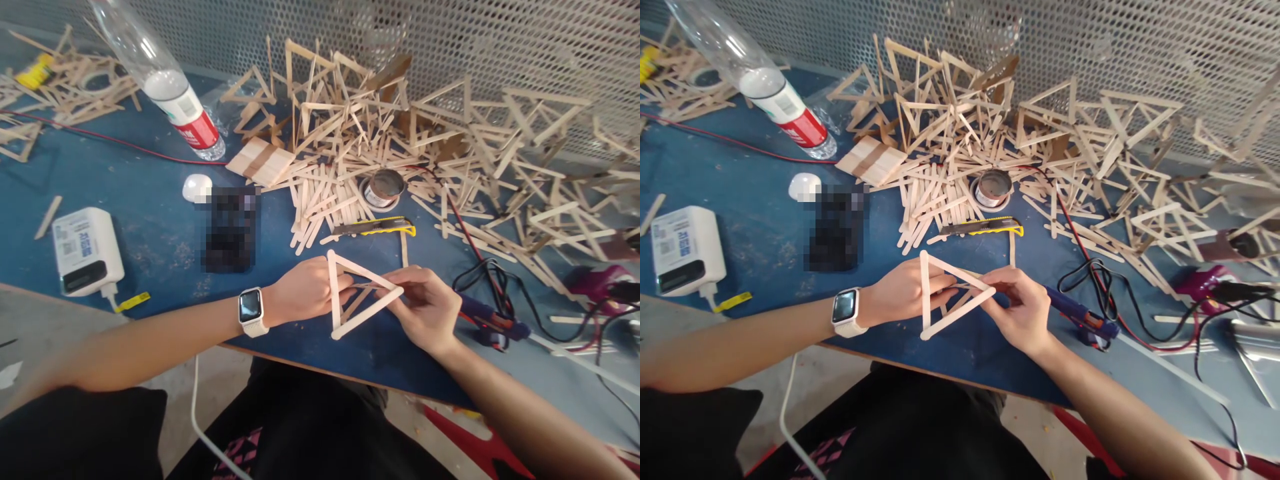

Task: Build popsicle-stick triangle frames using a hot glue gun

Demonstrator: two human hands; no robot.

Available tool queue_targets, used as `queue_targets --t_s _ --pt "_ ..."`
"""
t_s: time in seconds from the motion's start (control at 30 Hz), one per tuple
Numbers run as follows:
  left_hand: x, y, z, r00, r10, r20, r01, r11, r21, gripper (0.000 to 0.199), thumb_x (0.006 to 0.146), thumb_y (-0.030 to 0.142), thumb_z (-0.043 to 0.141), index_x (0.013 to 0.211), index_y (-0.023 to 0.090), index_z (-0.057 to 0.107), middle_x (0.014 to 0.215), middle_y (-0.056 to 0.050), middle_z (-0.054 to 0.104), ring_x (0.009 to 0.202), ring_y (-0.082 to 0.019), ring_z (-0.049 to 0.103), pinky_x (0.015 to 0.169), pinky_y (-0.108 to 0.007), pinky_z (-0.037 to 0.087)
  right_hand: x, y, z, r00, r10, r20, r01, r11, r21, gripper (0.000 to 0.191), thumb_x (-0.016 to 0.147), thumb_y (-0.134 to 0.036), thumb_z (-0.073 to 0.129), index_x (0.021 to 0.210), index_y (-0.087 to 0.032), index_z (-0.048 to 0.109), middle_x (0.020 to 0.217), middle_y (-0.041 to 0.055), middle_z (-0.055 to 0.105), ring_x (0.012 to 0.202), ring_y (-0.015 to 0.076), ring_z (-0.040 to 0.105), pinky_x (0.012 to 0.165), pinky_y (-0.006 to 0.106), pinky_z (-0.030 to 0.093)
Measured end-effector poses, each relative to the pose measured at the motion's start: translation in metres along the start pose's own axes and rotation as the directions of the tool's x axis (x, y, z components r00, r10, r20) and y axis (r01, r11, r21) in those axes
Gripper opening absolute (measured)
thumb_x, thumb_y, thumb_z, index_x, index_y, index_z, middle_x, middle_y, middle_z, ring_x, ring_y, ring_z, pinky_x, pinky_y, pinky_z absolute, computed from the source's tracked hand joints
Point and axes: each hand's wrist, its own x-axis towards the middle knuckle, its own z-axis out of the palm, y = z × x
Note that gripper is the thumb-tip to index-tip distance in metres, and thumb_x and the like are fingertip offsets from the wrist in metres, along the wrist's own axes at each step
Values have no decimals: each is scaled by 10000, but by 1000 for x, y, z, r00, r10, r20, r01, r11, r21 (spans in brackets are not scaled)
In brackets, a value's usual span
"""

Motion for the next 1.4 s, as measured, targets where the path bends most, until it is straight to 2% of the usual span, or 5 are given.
queue_targets --t_s 0.43,0.6,0.93,1.27,1.4 --pt "-5 3 1 987 -11 -160 35 988 151 293 1049 190 539 768 211 618 629 -19 625 573 -175 568 570 -379 369 -3 -4 7 994 103 -28 -103 994 -29 256 906 -194 856 1071 -245 667 915 -1 787 739 149 781 651 240 664" --pt "-5 -1 1 978 -63 -201 104 973 204 244 1032 190 563 807 190 655 629 -5 634 586 -165 606 572 -325 357 -4 -13 7 990 97 98 -93 994 -49 100 936 -160 771 990 -228 720 927 29 751 760 152 735 639 255 635" --pt "-3 -5 -2 974 -133 -182 173 959 224 289 1107 264 511 886 171 674 654 0 672 540 -147 623 534 -285 288 -16 -10 10 970 3 243 -5 1000 6 765 886 -235 776 1584 -302 472 1484 143 645 1371 361 670 1134 586 576" --pt "-2 2 -10 991 8 -135 19 980 196 194 1053 254 577 933 176 709 751 -12 738 633 -165 708 635 -291 479 -7 -9 11 981 -51 188 86 980 -181 705 882 -285 872 1525 -314 584 1415 87 711 1254 301 715 1080 498 619" --pt "-4 -7 -30 991 -81 -108 77 996 -42 136 1013 181 578 970 168 707 812 -20 735 689 -157 702 652 -275 496 -4 -10 10 981 -78 176 117 968 -223 655 903 -283 860 1504 -299 600 1364 91 736 1212 295 737 1073 507 620"
